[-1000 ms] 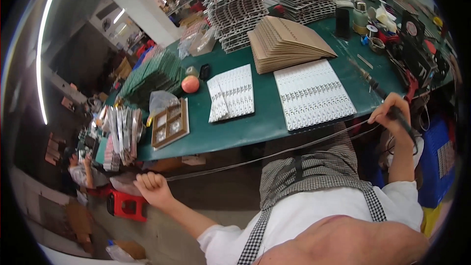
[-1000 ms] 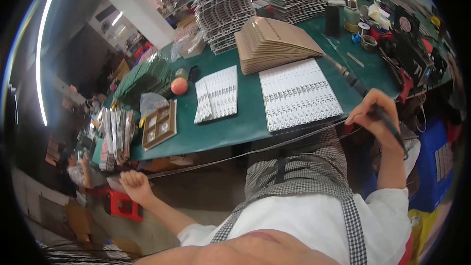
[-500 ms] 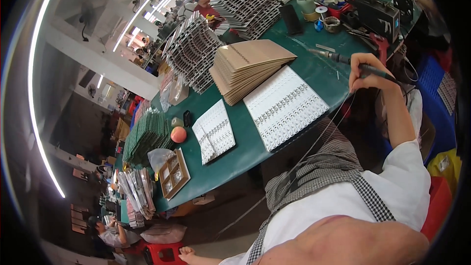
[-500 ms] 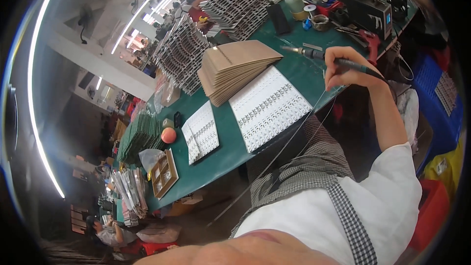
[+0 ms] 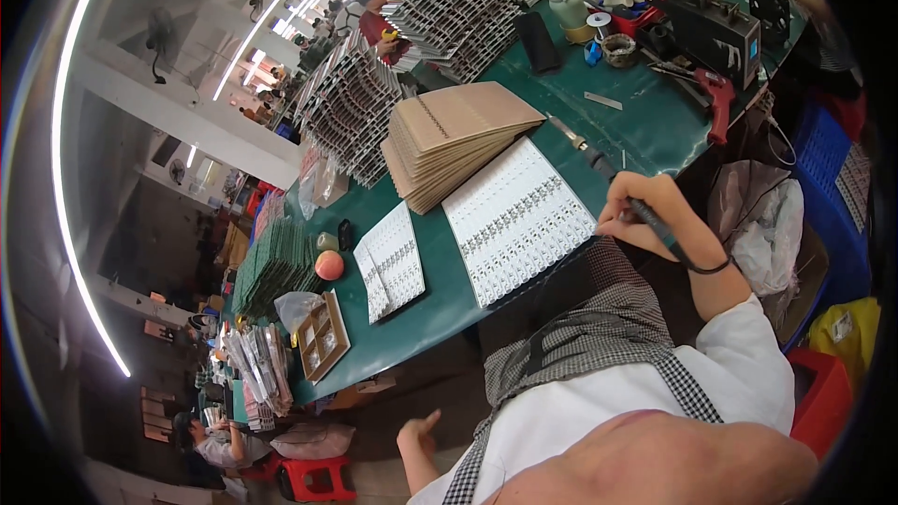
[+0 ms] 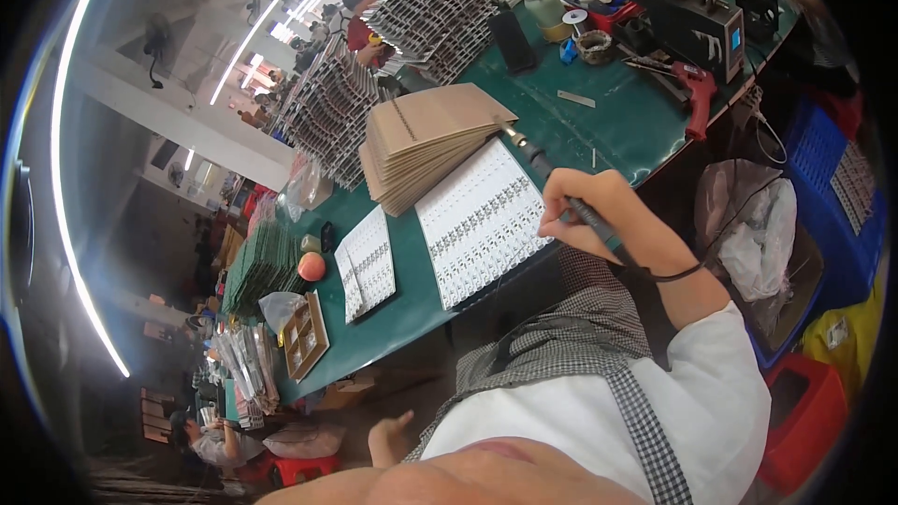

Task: The person solders electronic components onto LED circuit board strips using a soldering iron, lifts and solders pins on panels of strips, and arranges the circuit boards on the workbench.

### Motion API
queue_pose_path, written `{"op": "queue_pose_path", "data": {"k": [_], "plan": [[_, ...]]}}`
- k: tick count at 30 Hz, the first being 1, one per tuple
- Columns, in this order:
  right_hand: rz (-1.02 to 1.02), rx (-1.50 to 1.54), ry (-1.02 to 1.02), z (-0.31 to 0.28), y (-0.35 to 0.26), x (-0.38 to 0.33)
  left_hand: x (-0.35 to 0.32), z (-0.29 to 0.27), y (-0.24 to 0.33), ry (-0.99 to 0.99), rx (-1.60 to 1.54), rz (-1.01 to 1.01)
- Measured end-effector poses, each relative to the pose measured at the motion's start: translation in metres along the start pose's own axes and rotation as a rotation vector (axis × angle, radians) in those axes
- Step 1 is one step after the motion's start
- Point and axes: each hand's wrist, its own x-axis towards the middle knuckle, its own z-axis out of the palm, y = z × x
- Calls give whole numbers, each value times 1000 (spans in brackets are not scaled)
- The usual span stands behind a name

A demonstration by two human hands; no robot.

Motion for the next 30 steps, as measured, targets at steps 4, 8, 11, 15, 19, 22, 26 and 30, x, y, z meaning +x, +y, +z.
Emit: {"op": "queue_pose_path", "data": {"k": [4, 8, 11, 15, 19, 22, 26, 30], "plan": [[-68, 69, -44, 22, -9, 8, -160, -47, 92, 466, -51, 930], [-59, 159, -242, 46, -5, 7, -266, -34, 168, 496, -578, 1899], [-49, 138, -268, 51, -7, 5, -293, -21, 191, -436, -701, 1660], [-14, 62, -223, 27, 1, 7, -288, -33, 195, -143, -628, 1703], [93, 254, -164, -11, 26, 13, -256, -65, 165, -72, -842, 1542], [157, 240, -177, -31, 24, 16, -229, -76, 140, -46, -1004, 1476], [168, 219, -131, -44, 31, 22, -195, -95, 106, 54, -1111, 1419], [227, 217, -111, -52, 31, 31, -144, -104, 61, 130, -1188, 1289]]}}
